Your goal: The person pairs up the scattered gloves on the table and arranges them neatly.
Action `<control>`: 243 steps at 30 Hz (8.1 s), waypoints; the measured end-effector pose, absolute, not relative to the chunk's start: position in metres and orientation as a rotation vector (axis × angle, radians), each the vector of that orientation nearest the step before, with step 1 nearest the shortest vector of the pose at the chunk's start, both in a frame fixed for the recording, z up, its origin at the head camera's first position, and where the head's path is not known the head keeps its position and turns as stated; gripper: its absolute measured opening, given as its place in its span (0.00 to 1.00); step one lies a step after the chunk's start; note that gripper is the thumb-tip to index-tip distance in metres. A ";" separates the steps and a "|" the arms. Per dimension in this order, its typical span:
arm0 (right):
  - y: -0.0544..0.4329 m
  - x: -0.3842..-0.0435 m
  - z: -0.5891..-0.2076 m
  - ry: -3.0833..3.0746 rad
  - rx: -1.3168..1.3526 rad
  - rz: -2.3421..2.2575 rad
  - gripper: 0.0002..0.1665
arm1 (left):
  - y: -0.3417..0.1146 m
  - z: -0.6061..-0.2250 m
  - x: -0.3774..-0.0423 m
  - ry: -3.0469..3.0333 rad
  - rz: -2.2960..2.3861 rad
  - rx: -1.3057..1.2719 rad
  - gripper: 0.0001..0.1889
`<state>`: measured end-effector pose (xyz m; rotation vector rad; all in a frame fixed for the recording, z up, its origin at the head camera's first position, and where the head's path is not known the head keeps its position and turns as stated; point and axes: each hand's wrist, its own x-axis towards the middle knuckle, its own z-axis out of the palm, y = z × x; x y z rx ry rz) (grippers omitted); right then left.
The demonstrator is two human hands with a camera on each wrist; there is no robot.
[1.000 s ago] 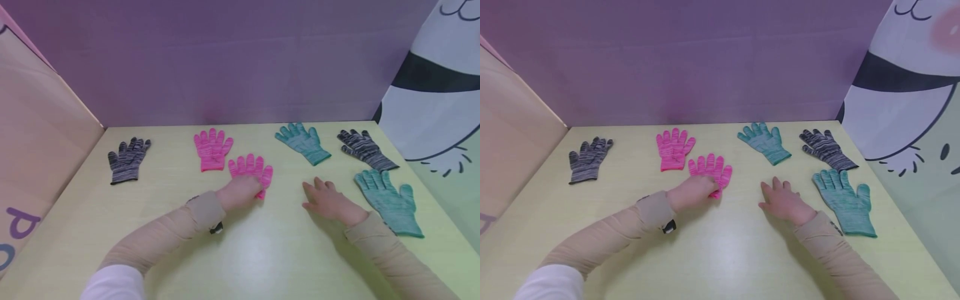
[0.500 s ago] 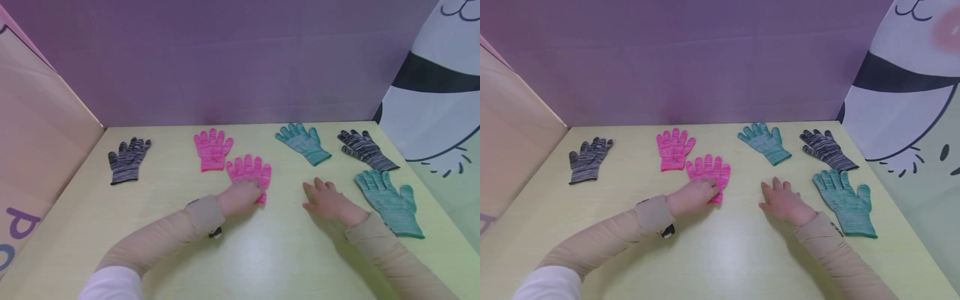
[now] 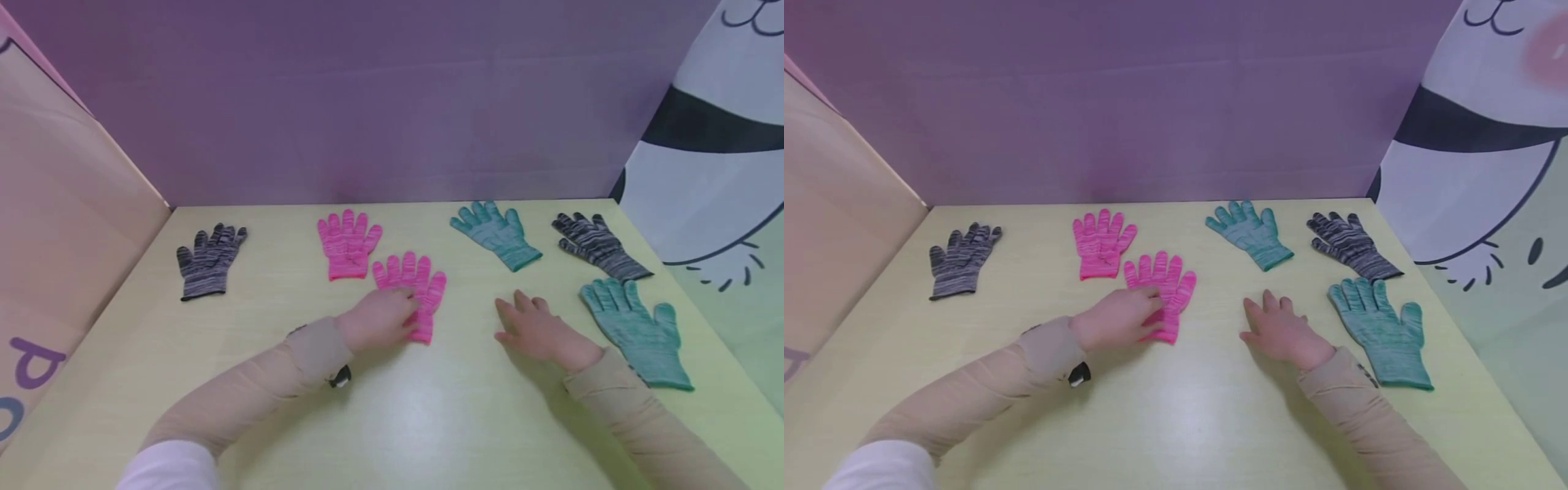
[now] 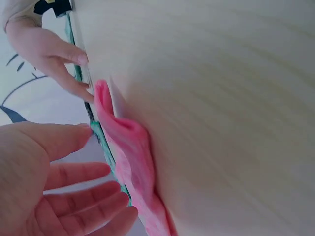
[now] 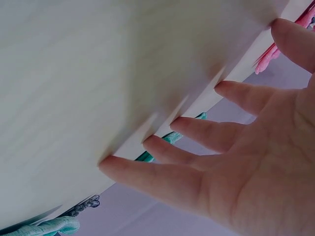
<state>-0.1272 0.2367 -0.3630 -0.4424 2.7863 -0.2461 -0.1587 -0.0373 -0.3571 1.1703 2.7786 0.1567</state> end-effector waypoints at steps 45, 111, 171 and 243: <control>0.230 -0.189 -0.323 2.613 -0.597 -0.510 0.32 | -0.058 -0.363 -0.145 2.730 0.061 1.269 0.15; 0.034 -0.280 -0.377 2.664 -1.391 -0.182 0.08 | -0.053 -0.367 -0.145 2.782 -0.045 1.347 0.08; 0.085 -0.286 -0.280 2.860 -0.699 -1.229 0.15 | -0.051 -0.363 -0.142 2.785 -0.084 1.330 0.13; 0.261 -0.154 -0.344 2.539 -1.428 -0.331 0.11 | -0.046 -0.356 -0.145 2.696 -0.081 1.282 0.06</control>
